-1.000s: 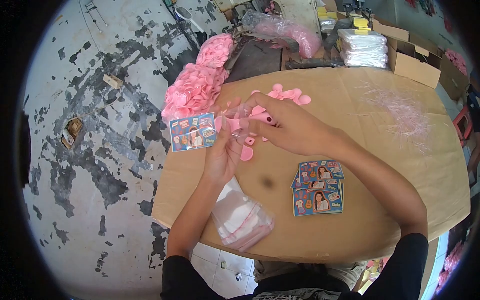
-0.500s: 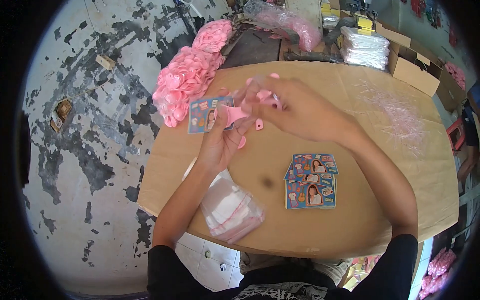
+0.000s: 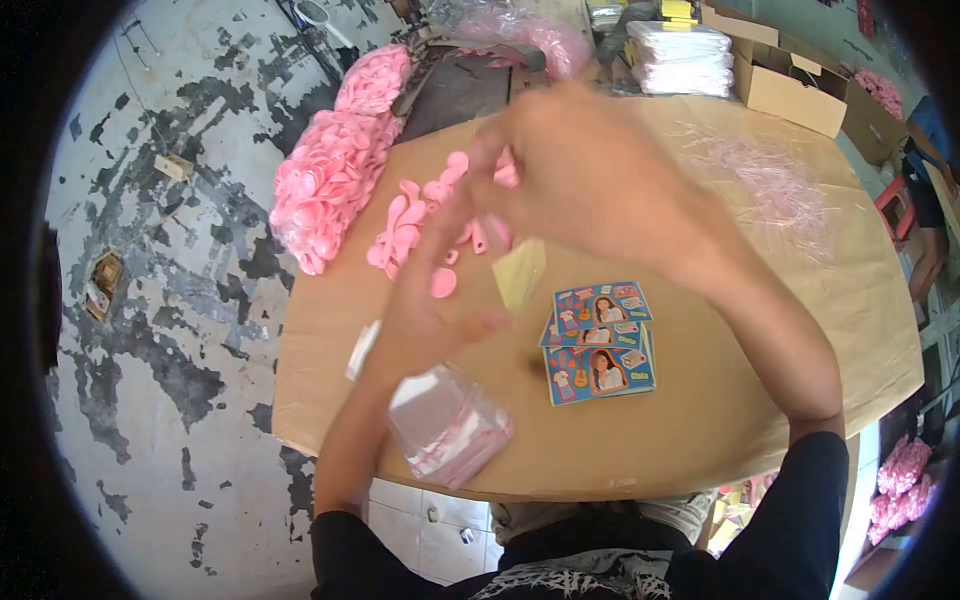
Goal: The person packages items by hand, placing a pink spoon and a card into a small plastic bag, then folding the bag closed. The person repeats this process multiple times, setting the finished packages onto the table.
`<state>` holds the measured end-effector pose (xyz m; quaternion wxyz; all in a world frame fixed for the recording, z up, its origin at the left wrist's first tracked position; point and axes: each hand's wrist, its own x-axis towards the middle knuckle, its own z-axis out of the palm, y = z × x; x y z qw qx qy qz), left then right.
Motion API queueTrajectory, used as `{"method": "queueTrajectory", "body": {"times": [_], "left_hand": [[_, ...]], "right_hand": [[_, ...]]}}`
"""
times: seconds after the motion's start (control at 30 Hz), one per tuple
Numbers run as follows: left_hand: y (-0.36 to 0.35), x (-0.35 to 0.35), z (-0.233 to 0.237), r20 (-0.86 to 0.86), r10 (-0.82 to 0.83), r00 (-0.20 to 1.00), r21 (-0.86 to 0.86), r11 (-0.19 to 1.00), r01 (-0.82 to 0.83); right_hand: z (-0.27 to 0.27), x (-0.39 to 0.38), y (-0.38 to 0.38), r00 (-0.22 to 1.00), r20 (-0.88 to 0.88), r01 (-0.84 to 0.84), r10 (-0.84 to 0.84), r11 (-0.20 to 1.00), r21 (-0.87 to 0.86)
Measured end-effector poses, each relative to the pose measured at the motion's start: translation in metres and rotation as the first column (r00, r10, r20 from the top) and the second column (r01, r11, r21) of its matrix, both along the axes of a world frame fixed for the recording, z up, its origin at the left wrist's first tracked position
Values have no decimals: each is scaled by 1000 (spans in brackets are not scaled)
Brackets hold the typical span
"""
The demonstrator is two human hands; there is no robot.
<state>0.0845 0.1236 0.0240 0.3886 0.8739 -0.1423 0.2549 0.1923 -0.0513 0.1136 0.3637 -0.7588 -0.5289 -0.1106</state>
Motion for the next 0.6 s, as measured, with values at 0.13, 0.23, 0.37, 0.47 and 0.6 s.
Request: {"method": "queueTrajectory", "body": {"times": [0.13,0.23,0.37,0.47,0.6], "left_hand": [[-5,3,-9,-272,-139,952,-285,957,58],[0,-2,0,-410,-358,839,-612,790,37],[-2,-1,6,-347,-428,834,-668,737,100],[-1,-1,13,-270,-370,889,-672,733,101],[-1,-5,15,-249,-261,933,-714,700,5]], "right_hand": [[-12,5,18,971,-203,-95,129,981,168],[-28,23,29,974,-164,-90,159,926,365],[-26,32,20,861,-401,-274,312,950,151],[-29,27,22,851,-458,-266,257,963,45],[-26,14,25,986,-75,-143,152,983,112]]}}
